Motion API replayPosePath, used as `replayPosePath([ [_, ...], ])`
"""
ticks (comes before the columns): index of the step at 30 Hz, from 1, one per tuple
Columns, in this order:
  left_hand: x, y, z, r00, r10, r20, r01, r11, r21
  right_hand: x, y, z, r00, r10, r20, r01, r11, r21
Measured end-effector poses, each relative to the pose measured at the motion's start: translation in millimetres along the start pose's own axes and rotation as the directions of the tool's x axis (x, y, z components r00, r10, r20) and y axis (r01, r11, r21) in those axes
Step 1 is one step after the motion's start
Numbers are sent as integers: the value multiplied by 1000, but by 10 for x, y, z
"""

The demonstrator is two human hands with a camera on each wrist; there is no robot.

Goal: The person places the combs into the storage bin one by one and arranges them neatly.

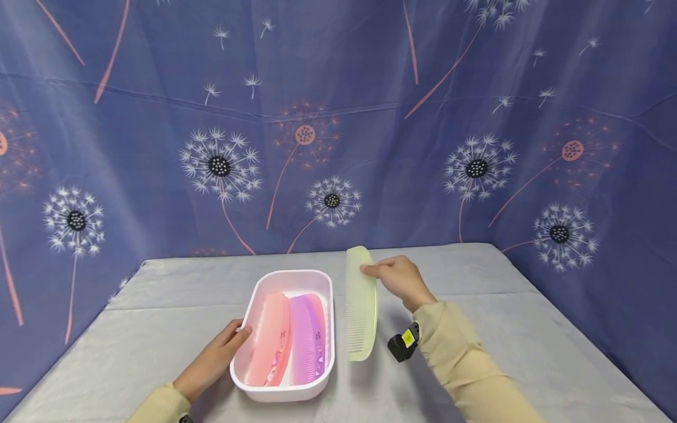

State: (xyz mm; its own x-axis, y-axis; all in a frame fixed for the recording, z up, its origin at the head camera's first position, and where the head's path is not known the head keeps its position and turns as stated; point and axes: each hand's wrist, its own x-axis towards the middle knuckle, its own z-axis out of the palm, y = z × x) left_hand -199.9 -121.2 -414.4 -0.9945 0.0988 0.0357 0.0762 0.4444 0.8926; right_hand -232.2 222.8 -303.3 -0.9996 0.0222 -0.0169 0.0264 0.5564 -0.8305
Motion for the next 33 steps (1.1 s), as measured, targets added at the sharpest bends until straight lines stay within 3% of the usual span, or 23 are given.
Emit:
replayPosePath([
  [21, -8, 12, -3, 1000, 0, 2, 0, 1000, 10, 131, -414, 776, 999, -21, -32, 25, 990, 142],
  [33, 3, 12, -1, 1000, 1, 5, -1, 1000, 13, 200, -470, 1211, 999, -41, 10, 40, 990, 134],
])
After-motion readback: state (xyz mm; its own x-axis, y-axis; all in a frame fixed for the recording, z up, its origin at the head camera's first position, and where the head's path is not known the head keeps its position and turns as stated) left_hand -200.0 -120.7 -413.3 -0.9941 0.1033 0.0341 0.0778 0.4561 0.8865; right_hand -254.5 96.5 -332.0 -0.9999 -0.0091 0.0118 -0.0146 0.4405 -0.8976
